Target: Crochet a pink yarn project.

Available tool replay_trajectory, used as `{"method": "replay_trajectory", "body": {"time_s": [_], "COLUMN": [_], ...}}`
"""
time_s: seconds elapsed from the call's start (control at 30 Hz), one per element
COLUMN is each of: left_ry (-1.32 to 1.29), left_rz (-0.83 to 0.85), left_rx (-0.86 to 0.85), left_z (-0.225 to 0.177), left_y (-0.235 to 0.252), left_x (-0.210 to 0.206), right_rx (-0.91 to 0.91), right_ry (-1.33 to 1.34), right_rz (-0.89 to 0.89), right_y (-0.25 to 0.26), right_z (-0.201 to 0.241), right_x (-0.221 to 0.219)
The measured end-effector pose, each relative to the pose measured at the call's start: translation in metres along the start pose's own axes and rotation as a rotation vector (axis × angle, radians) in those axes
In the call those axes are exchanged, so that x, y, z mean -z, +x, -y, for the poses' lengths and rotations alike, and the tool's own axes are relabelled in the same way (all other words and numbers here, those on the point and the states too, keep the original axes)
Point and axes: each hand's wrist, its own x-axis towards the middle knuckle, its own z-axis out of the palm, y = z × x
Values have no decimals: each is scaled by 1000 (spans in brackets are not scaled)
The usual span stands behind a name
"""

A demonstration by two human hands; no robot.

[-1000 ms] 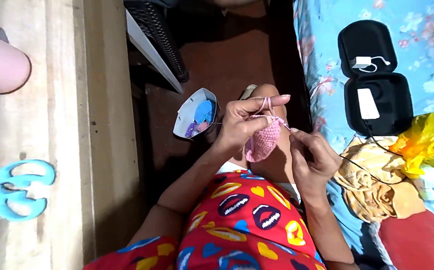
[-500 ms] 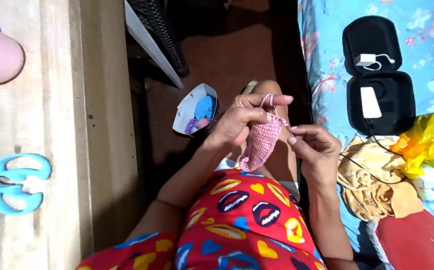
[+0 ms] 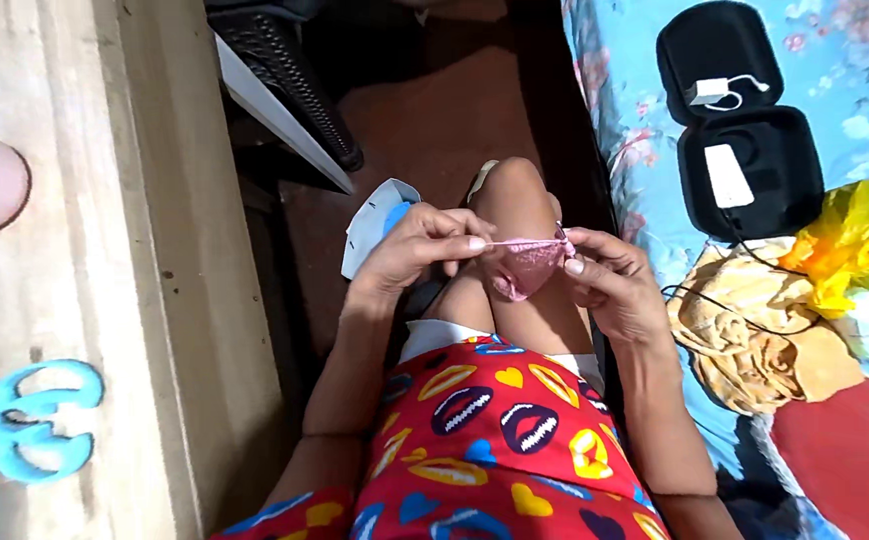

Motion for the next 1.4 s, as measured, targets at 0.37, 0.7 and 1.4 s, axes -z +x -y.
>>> {"method": "replay_trajectory", "body": {"time_s": [0.37,0.7,1.4], "left_ry": [-87,298,-29], "left_rz": [-105,-391,-356], "left_rx": [-321,-182,-435], "left_z": [-8,-16,-6], "left_y": [31,16,17], "left_x": [-54,-90,-80], "right_rx": [49,534,729], "right_ry": [-170,-1028,-1078], "right_rz": [-76,-301,-366], "right_y": [-5,-9,-15], "right_z": [2,-5,-12], "right_x": [-7,-22,-24]}}
